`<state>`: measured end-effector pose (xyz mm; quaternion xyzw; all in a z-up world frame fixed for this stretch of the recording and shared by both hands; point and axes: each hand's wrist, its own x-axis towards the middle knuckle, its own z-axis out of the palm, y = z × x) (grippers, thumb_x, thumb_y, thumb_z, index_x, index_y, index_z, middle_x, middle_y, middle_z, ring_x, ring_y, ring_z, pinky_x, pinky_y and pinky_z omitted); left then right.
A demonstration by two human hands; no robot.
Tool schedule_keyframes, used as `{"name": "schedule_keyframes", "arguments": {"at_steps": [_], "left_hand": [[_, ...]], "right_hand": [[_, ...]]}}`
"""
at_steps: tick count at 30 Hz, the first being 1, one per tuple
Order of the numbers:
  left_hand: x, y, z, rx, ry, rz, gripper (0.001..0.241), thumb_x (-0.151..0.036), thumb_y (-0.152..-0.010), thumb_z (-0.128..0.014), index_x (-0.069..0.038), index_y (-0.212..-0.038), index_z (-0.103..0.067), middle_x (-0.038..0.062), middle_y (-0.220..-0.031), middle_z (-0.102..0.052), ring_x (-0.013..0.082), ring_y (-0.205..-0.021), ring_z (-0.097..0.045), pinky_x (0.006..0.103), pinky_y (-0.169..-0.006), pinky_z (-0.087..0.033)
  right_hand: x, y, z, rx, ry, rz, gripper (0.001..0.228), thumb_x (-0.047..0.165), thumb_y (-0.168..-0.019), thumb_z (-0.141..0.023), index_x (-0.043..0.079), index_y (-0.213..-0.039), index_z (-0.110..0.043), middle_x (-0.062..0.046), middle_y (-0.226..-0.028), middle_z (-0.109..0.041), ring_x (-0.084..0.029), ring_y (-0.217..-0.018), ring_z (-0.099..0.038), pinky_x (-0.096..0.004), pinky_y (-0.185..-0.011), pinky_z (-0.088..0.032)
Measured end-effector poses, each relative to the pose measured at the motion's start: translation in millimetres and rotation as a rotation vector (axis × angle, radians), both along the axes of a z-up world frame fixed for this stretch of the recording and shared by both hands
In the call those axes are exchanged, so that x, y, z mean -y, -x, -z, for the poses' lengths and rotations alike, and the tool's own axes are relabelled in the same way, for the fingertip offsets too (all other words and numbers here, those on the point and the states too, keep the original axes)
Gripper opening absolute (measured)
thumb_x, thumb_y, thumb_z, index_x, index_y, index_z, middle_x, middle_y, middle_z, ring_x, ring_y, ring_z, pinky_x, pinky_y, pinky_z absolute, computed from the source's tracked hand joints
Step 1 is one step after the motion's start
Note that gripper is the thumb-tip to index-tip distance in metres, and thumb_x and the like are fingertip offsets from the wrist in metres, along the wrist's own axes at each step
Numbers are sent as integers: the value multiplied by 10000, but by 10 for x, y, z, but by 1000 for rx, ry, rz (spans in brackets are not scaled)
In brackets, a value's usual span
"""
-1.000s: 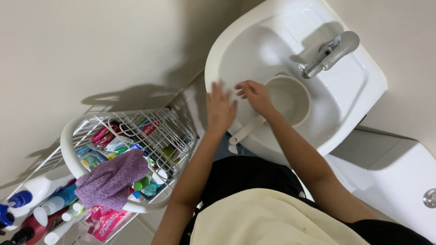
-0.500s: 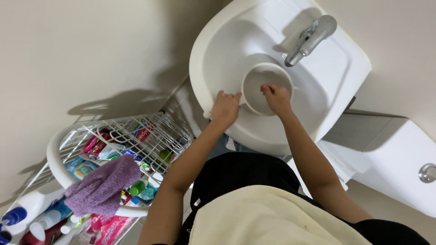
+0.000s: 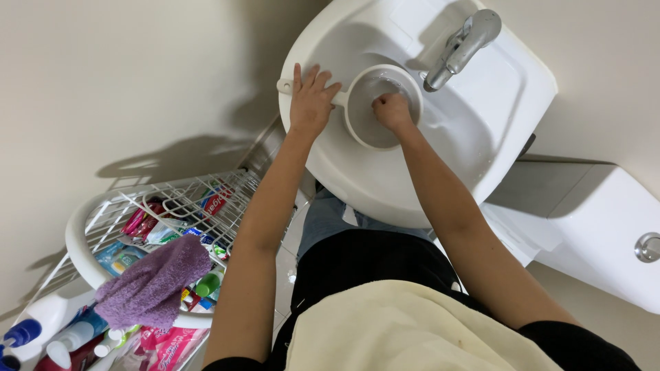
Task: The person enters a bathroom and retrieves a purple cloth from a shelf. They fill a white plastic bowl with water from the sink faucet and use the water to wash their hands. The person then uses the cloth to wipe the sink basin and faucet, rinsing the cloth in the bowl of water as needed. Finally, they pour the water from the bowl into the toilet and wipe the sink dry.
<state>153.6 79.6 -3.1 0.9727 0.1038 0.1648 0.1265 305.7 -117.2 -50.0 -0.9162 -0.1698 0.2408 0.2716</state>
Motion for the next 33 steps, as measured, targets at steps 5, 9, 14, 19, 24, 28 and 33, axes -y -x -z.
{"name": "schedule_keyframes", "arguments": {"at_steps": [5,9,14,19,24,28,33], "left_hand": [[48,253,-110,146,-47,-122,666,-243,-791,-891,-195,-1409,-644,34,-1637,-305,309,-1551,-134,629,-1264,-61],[273,638,-233,226,143,-383,635,-225,-921,-818,-259,-1505,-573,83,-1662,-280,350,-1562,-190,651,-1280,-103],[697,1052,-49,314,317,-532,459,-197,-1029,-692,-203,-1472,-573,146,-1646,-281,427,-1530,-243,702,-1194,-206],[1288,1235,287,453,437,-553,491,-192,-1018,-671,-175,-1495,-555,141,-1641,-324,373,-1523,-310,539,-1232,-272],[1776,1229,97,410,556,-547,536,-130,-1041,-615,-79,-1550,-456,165,-1693,-246,368,-1552,-265,518,-1253,-251],[1782,1170,304,401,478,-610,570,-138,-1027,-632,-93,-1565,-447,143,-1696,-267,340,-1555,-277,499,-1241,-271],[1825,1149,290,433,393,-605,566,-165,-1061,-585,-106,-1594,-404,129,-1707,-244,303,-1576,-236,456,-1265,-218]], "right_hand": [[-43,130,-8,162,158,-444,331,161,-876,-638,164,-1192,-737,-83,-1227,-654,-360,-1083,-593,-465,-988,-501],[-3,426,-324,467,295,-643,766,71,-776,-711,328,-1478,-545,-30,-1579,-347,-377,-1213,-471,-518,-1062,-430],[44,377,-501,463,295,-771,442,195,-927,-690,217,-1368,-687,-50,-1508,-470,-394,-1270,-538,-585,-921,-546],[56,235,-161,500,271,-682,418,167,-974,-579,58,-1368,-666,-126,-1474,-502,-388,-1276,-561,-495,-984,-550],[-28,395,-307,400,211,-705,441,245,-946,-667,80,-1355,-672,-139,-1507,-392,-428,-1327,-426,-624,-976,-515],[123,199,-208,428,157,-889,345,206,-960,-620,162,-1282,-738,-82,-1438,-501,-384,-1288,-460,-571,-937,-532],[175,9,-82,374,48,-739,363,156,-980,-631,6,-1306,-690,-223,-1360,-561,-444,-1224,-567,-531,-929,-559]]}}
